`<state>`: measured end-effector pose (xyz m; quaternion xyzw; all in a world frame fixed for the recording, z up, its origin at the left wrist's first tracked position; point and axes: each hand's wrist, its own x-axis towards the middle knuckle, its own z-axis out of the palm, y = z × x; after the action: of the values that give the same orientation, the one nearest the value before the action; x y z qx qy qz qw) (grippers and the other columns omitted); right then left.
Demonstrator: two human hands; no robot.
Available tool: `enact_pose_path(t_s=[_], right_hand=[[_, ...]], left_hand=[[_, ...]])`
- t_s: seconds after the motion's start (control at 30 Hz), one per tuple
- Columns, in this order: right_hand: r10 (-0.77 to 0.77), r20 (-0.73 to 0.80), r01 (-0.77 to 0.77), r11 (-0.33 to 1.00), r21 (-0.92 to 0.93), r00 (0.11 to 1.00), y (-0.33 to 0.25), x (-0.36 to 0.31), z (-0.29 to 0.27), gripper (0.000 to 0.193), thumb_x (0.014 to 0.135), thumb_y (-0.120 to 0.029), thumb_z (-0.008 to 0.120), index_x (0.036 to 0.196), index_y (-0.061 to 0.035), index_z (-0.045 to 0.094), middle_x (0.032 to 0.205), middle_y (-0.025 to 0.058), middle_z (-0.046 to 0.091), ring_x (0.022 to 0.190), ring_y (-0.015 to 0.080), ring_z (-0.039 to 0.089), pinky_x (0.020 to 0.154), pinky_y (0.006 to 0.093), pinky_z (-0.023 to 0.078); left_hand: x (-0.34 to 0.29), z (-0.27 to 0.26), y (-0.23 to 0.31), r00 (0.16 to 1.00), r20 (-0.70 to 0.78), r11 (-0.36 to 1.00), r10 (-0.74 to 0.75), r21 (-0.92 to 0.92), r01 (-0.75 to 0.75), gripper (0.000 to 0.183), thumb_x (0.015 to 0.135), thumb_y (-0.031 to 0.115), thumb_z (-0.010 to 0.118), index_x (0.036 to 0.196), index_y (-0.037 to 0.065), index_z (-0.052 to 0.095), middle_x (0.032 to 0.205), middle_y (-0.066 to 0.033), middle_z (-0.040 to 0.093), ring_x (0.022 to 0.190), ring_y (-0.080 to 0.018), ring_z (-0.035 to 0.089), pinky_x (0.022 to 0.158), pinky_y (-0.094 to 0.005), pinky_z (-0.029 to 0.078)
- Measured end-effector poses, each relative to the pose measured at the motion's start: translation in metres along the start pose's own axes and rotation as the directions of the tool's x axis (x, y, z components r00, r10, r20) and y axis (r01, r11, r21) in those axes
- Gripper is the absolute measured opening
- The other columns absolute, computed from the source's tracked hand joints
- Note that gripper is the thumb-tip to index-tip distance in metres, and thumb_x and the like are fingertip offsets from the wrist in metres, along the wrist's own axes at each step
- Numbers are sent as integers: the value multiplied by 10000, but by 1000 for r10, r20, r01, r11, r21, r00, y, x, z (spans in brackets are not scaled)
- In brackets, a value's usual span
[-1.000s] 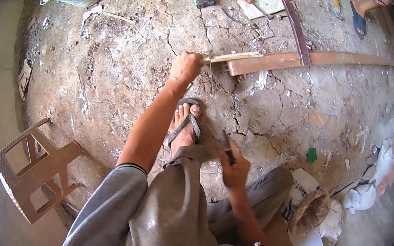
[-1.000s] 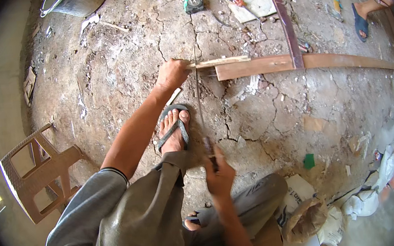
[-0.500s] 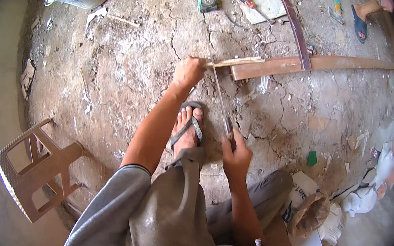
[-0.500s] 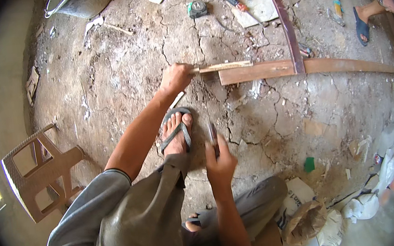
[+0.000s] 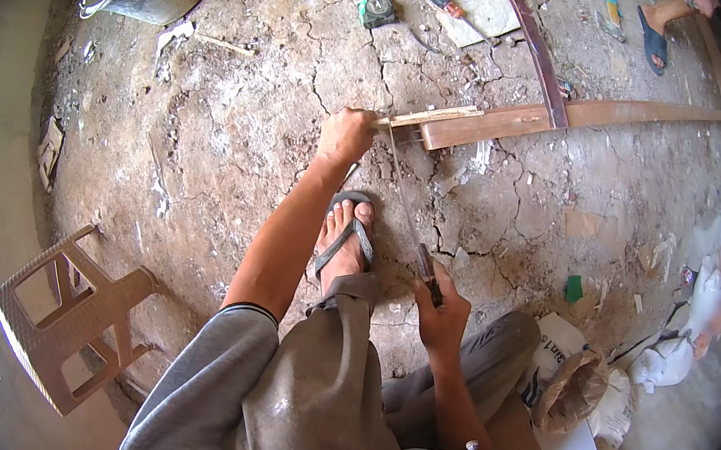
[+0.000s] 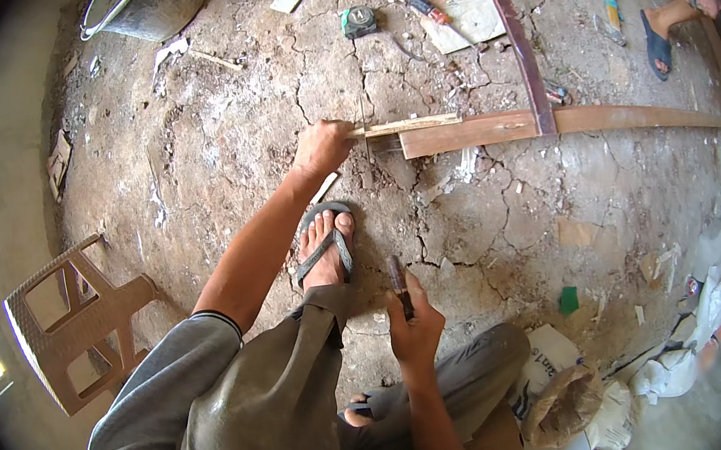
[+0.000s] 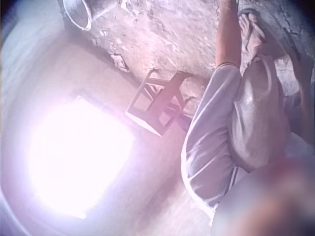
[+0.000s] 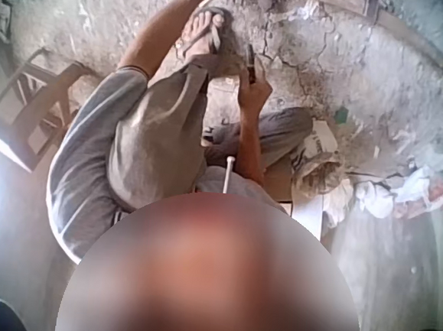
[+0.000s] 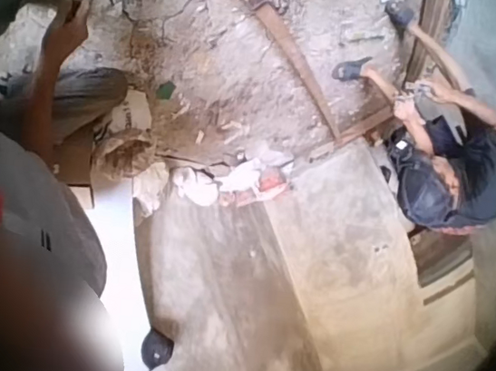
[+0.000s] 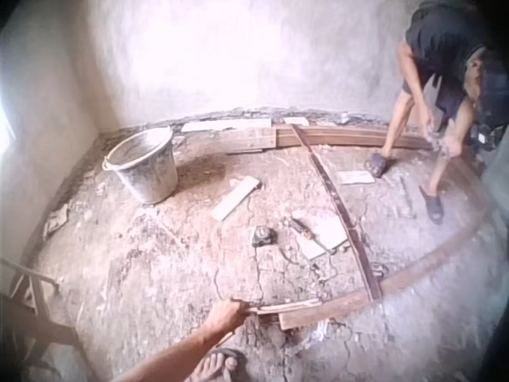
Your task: The person measures and cuts a small wooden block to fit a larger wooden frame on the floor. They use a tape measure, hand saw, and screwdriver to cut the block and attach it to the frame with screws.
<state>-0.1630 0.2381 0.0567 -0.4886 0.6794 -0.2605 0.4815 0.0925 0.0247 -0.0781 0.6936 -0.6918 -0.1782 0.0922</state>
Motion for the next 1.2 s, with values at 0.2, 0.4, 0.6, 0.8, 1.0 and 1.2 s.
enact_pose_path(t_s=[0.2, 0.4, 0.6, 0.8, 1.0, 1.2], right_hand=[[37, -18, -39, 990, -137, 999, 2, -34, 1, 488, 960, -227, 719, 1363, 33, 626, 964, 214, 744, 805, 287, 750, 730, 391, 571], [-119, -110, 123, 992, 30, 987, 39, -135, -67, 472, 987, -159, 662, 1388, 58, 541, 1197, 257, 688, 1045, 307, 713, 899, 438, 570], [165, -458, -101, 982, 159, 874, 62, -46, -70, 541, 1039, -121, 571, 1506, 61, 368, 1386, 291, 528, 1291, 353, 559, 1079, 456, 449], [-93, -379, -73, 913, -402, 921, 108, 23, -22, 578, 1000, -170, 618, 1487, 80, 433, 1396, 334, 530, 1275, 459, 538, 1074, 511, 426], [-30, -188, -68, 865, -498, 982, 116, 20, -23, 584, 874, -157, 712, 1401, 41, 555, 1134, 227, 580, 1062, 431, 558, 940, 546, 450], [-78, -326, -64, 912, -404, 942, 92, 36, -43, 371, 886, -127, 705, 1242, -28, 669, 1077, 169, 580, 1038, 389, 559, 928, 517, 467]], left_hand=[[3, 0, 1, 999, 48, 1000, -3, -19, 4, 133, 896, 227, 724, 1009, 168, 759, 872, -139, 753, 841, -376, 746, 744, -490, 606], [-7, -26, -17, 996, 52, 849, 71, -528, -33, 562, 881, 329, 826, 1329, 69, 608, 1178, -150, 725, 1158, -342, 690, 970, -496, 562], [-112, -33, -15, 811, -146, 582, -566, -768, 268, 335, 958, 315, 776, 968, -10, 693, 798, -77, 650, 732, -116, 540, 664, -312, 485], [-152, -27, -2, 824, -106, 512, -557, -824, 241, 227, 995, 121, 704, 1177, -13, 675, 1075, -101, 723, 968, -165, 663, 860, -337, 545], [1, -62, -15, 908, -343, 821, -240, -571, 0, 583, 937, 63, 746, 1472, 48, 514, 1336, -161, 628, 1126, -307, 654, 939, -427, 548], [184, -49, -35, 966, -97, 956, 238, -151, -251, 968, 708, 29, 876, 1559, 289, 494, 1702, -176, 257, 1487, -472, 319, 1207, -537, 341]])
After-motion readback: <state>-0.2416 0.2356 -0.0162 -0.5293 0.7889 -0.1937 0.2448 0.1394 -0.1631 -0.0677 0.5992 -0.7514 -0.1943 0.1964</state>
